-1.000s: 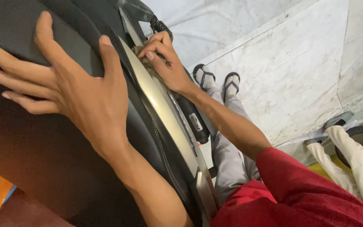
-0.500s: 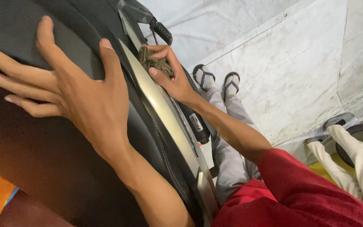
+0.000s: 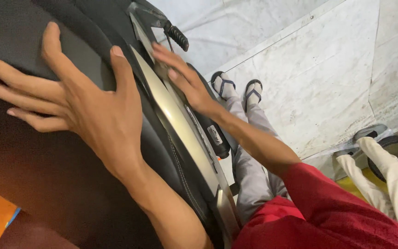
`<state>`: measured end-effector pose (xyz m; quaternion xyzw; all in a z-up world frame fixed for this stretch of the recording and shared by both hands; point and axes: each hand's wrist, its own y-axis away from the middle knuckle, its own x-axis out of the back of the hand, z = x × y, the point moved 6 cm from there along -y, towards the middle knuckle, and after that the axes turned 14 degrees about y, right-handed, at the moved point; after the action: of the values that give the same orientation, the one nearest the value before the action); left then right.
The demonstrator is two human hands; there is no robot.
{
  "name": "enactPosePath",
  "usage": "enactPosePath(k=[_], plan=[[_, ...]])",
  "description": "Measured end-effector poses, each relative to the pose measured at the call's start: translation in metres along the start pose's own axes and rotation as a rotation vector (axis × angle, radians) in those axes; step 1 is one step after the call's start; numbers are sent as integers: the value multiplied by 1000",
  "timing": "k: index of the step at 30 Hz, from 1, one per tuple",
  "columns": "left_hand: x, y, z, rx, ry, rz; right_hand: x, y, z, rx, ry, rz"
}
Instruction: The person cleans the side panel and seat of a scooter using a brown cloth. They wipe the surface repeatedly, folding the cloth to use a clean section, and continue scrubbing the scooter's bodywork.
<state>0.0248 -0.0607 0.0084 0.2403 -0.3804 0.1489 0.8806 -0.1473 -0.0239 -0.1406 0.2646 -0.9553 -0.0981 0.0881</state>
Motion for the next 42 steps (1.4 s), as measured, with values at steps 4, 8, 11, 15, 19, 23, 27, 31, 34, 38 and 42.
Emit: enactPosePath(k=[4, 8, 11, 15, 19, 23, 27, 31, 34, 38, 42], plan=[[4, 4, 4, -154, -251, 111, 4, 25, -11, -67, -47, -18], [1, -2, 5, -47, -83, 10, -3, -8, 12, -58, 0, -22], [-1, -1, 2, -8, 139, -23, -14, -53, 48, 11, 92, -17], [-2, 3, -4, -94, 36, -8, -22, -69, 73, -37, 228, 37], [-4, 1, -6, -28, 176, -35, -11, -13, 41, -56, 60, 76], [5, -1, 7, -128, -346, 95, -10, 42, 14, -130, -116, 75], [1, -3, 1, -44, -160, 26, -15, 33, 30, -204, -194, 100], [-5, 1, -15, -2, 262, -40, -16, -39, 49, -40, 96, 98], [-6, 6, -31, -159, 195, -43, -25, -65, 57, 6, 162, 80], [1, -2, 0, -52, -89, -10, -14, -28, 29, 43, 128, 26], [-2, -3, -15, -46, -204, 19, -8, 40, -3, -68, -102, 34]])
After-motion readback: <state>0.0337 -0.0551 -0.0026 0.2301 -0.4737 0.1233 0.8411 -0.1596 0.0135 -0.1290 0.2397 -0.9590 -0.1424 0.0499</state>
